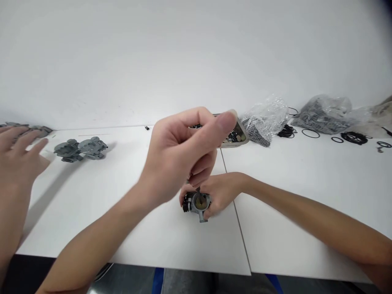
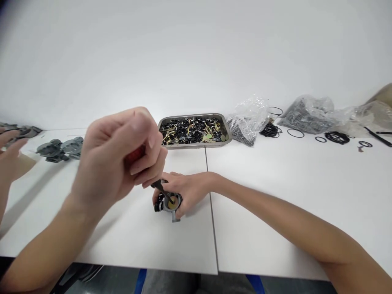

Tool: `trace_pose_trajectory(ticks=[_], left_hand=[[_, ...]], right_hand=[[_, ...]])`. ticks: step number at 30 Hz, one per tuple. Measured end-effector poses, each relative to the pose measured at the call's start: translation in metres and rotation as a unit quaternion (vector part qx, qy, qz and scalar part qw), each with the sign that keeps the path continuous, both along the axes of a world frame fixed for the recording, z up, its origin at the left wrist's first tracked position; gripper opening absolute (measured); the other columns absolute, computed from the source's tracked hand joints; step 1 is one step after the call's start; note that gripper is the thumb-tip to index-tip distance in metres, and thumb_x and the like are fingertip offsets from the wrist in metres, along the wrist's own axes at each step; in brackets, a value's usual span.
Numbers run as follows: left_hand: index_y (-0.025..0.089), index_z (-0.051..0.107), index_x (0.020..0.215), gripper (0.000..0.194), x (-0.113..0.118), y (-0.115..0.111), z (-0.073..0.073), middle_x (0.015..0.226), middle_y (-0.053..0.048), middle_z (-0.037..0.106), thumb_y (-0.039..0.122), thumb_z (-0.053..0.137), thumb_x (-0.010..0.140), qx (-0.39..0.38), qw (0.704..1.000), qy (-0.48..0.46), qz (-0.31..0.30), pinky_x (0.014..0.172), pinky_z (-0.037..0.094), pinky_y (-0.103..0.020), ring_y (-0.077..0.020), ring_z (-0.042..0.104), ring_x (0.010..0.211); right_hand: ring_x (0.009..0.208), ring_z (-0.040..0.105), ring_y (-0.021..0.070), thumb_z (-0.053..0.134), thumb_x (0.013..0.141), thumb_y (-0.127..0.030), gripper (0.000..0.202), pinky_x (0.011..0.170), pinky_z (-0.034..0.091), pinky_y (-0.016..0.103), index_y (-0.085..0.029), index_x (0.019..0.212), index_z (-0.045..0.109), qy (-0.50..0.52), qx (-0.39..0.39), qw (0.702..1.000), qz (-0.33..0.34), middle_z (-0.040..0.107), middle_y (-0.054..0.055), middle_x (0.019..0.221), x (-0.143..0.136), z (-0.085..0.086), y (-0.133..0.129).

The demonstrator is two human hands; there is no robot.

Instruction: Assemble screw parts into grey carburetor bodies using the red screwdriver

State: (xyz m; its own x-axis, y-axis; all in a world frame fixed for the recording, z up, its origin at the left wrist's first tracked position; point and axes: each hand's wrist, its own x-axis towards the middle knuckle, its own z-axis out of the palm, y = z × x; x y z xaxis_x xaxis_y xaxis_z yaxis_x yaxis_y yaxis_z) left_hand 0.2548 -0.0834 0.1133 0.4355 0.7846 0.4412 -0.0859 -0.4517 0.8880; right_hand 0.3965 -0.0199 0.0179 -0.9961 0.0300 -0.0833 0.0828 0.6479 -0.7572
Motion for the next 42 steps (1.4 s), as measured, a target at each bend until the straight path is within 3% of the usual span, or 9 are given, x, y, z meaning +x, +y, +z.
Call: trace_pose_trajectory(ticks=[6,14,18,22,25,28,31,37,42], left_hand=[[0.018,0.044,0.065,0.034,0.017,-0.009,-0.007,0.045,0.007,0.027,0.031,0.048,0.096,-0.033,0.994,-0.102,0.014,0.032,0.021,-0.017,-0.0014,0.022,0.032],[0.018,0.037,0.059,0.039,-0.003,0.026,-0.009,0.039,0.008,0.02,0.033,0.047,0.094,-0.095,0.952,-0.101,-0.274,0.028,0.018,-0.017,-0.0023,0.014,0.028],[0.02,0.032,0.054,0.049,-0.009,0.052,-0.021,0.035,0.008,0.018,0.046,0.052,0.09,-0.063,0.939,-0.08,-0.328,0.024,0.021,-0.019,-0.0037,0.014,0.022],[0.019,0.046,0.068,0.033,-0.006,0.046,-0.014,0.039,0.009,0.027,0.042,0.054,0.091,-0.087,0.962,-0.077,-0.248,0.027,0.028,-0.017,-0.0047,0.025,0.026],[0.019,0.055,0.085,0.019,0.002,0.021,-0.004,0.044,0.008,0.037,0.036,0.062,0.088,-0.087,0.988,-0.071,-0.108,0.033,0.034,-0.017,-0.006,0.039,0.033],[0.017,0.056,0.078,0.02,0.013,-0.002,-0.003,0.042,0.009,0.035,0.032,0.059,0.09,-0.042,0.992,-0.113,0.028,0.032,0.026,-0.016,-0.0026,0.031,0.032],[0.016,0.056,0.075,0.024,0.021,-0.014,-0.009,0.043,0.008,0.035,0.029,0.051,0.095,0.003,0.989,-0.129,0.065,0.036,0.027,-0.016,-0.0015,0.03,0.034],[0.016,0.055,0.074,0.024,0.012,-0.007,-0.012,0.044,0.008,0.034,0.03,0.052,0.094,-0.033,0.988,-0.113,-0.096,0.038,0.027,-0.016,-0.0019,0.03,0.035],[0.016,0.052,0.066,0.029,-0.007,0.025,-0.014,0.042,0.008,0.025,0.031,0.057,0.091,-0.137,0.932,-0.114,-0.317,0.034,0.021,-0.016,-0.0023,0.02,0.032]], right_hand=[[0.123,0.042,0.028,0.076,0.072,-0.029,0.057,0.103,0.038,0.035,-0.017,0.123,0.055,0.016,0.021,1.0,0.012,0.047,0.011,0.129,0.0,-0.004,0.003],[0.125,0.038,0.0263,0.076,0.072,-0.029,0.056,0.108,0.035,0.038,-0.018,0.123,0.054,-0.003,-0.013,1.0,0.001,0.047,0.008,0.119,0.0,-0.003,0.002],[0.127,0.035,0.0261,0.076,0.073,-0.029,0.054,0.105,0.037,0.036,-0.019,0.121,0.054,0.002,-0.008,1.0,0.003,0.045,0.009,0.122,0.0,-0.002,0.001],[0.129,0.035,0.0273,0.078,0.07,-0.025,0.054,0.103,0.037,0.036,-0.019,0.118,0.056,-0.013,0.009,1.0,-0.01,0.04,0.01,0.132,0.0,0.006,-0.002],[0.124,0.04,0.0275,0.078,0.069,-0.022,0.054,0.104,0.037,0.038,-0.018,0.119,0.057,-0.018,0.018,1.0,-0.016,0.046,0.009,0.128,-0.001,0.01,-0.003],[0.121,0.044,0.0274,0.077,0.072,-0.021,0.05,0.102,0.04,0.036,-0.016,0.118,0.059,0.005,0.016,1.0,0.009,0.053,0.01,0.122,-0.002,0.006,-0.001],[0.117,0.049,0.0267,0.079,0.072,-0.021,0.053,0.097,0.044,0.033,-0.012,0.12,0.058,0.026,0.011,0.999,0.02,0.055,0.012,0.123,0.0,0.002,-0.001],[0.119,0.051,0.0241,0.076,0.076,-0.02,0.054,0.101,0.043,0.033,-0.014,0.125,0.054,0.026,-0.017,1.0,0.007,0.056,0.01,0.125,0.004,0.002,-0.003],[0.124,0.043,0.0254,0.078,0.073,-0.023,0.053,0.103,0.041,0.036,-0.018,0.12,0.056,0.016,0.005,1.0,0.012,0.053,0.008,0.121,0.0,0.001,0.0]])
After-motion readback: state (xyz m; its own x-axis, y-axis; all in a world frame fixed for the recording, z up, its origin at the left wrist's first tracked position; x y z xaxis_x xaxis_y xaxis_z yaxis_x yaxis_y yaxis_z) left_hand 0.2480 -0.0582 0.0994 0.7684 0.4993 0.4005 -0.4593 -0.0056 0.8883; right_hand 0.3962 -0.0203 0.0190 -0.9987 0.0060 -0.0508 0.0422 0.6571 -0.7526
